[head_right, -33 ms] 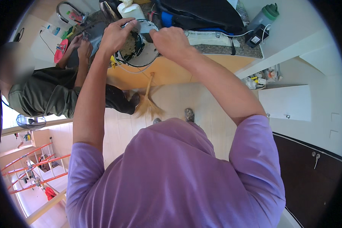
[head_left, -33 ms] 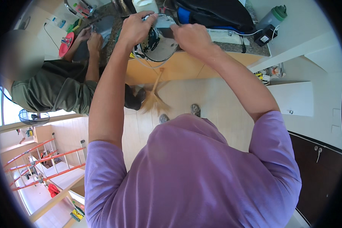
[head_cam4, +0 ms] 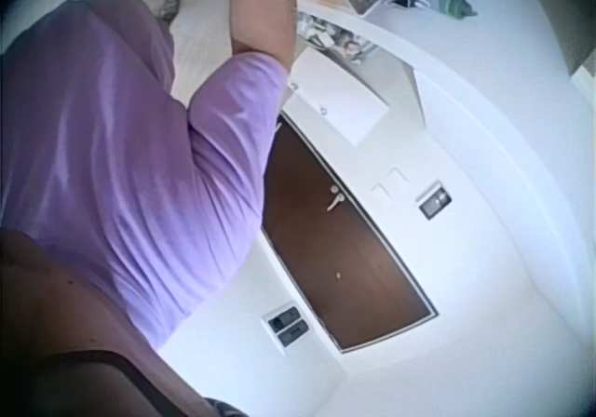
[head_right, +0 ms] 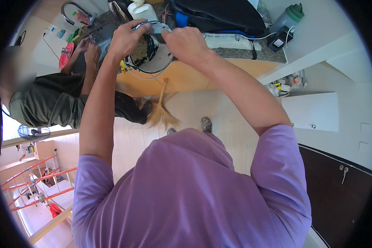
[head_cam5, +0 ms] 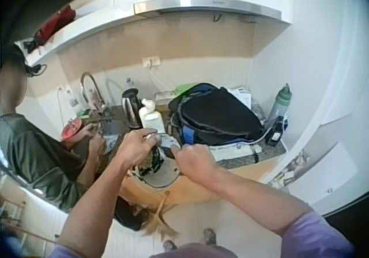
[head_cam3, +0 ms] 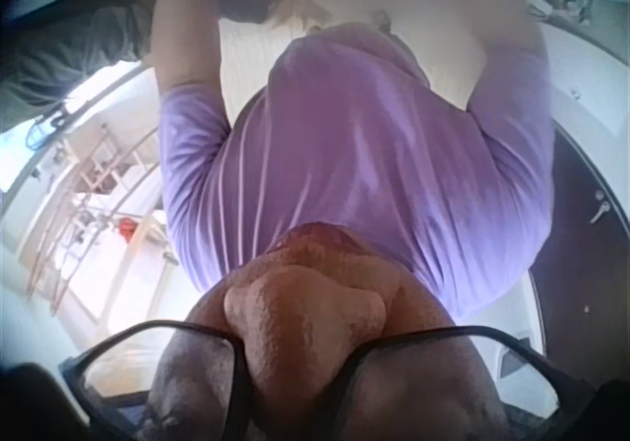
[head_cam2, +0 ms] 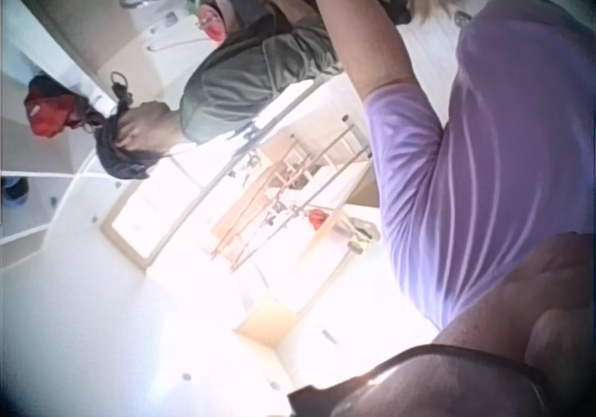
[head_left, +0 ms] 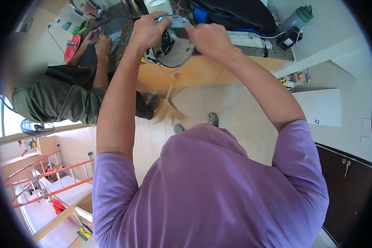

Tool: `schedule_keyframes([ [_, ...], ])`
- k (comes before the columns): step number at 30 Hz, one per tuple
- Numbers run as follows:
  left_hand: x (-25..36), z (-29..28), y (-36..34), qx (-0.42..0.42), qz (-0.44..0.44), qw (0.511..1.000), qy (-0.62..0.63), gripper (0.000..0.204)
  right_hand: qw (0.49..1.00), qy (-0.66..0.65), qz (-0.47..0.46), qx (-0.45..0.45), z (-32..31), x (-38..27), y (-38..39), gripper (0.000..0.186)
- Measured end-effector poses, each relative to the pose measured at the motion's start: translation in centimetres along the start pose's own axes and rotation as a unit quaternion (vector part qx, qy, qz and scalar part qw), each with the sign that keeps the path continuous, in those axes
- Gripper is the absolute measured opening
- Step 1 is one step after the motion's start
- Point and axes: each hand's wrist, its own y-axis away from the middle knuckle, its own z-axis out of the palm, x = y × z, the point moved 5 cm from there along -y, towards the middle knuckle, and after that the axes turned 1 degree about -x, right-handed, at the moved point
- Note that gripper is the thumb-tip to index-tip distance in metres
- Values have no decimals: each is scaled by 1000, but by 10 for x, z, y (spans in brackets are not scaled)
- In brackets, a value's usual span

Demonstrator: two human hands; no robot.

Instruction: The person opens a paint can and uses a putty knife to scrape and mix the contents. They then pour the paint into a smaller container and continue mixing with the putty knife. The person moves between a white shelf and a countertop while handling the paint and tools.

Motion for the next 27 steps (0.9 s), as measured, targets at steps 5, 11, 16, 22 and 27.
schedule_keyframes([
  [5, 5, -5, 3, -14, -31, 998, 45, 45, 999, 35, -15, -28, 12, -7, 10, 22],
  [11, -3, -15, 8, 6, -49, 998, 42, 45, 997, -40, -22, -68, 25, -20, 3, 22],
  [16, -3, -9, 19, 18, -21, 998, 56, 43, 981, -115, 55, -149, 61, -15, 10, 19],
  [22, -4, -10, 29, 58, 12, 998, 38, 42, 993, -58, -32, -98, 38, -23, -16, 20],
  [27, 8, -6, 30, 47, 2, 998, 40, 41, 962, -193, 80, -176, 84, -31, 0, 28],
])
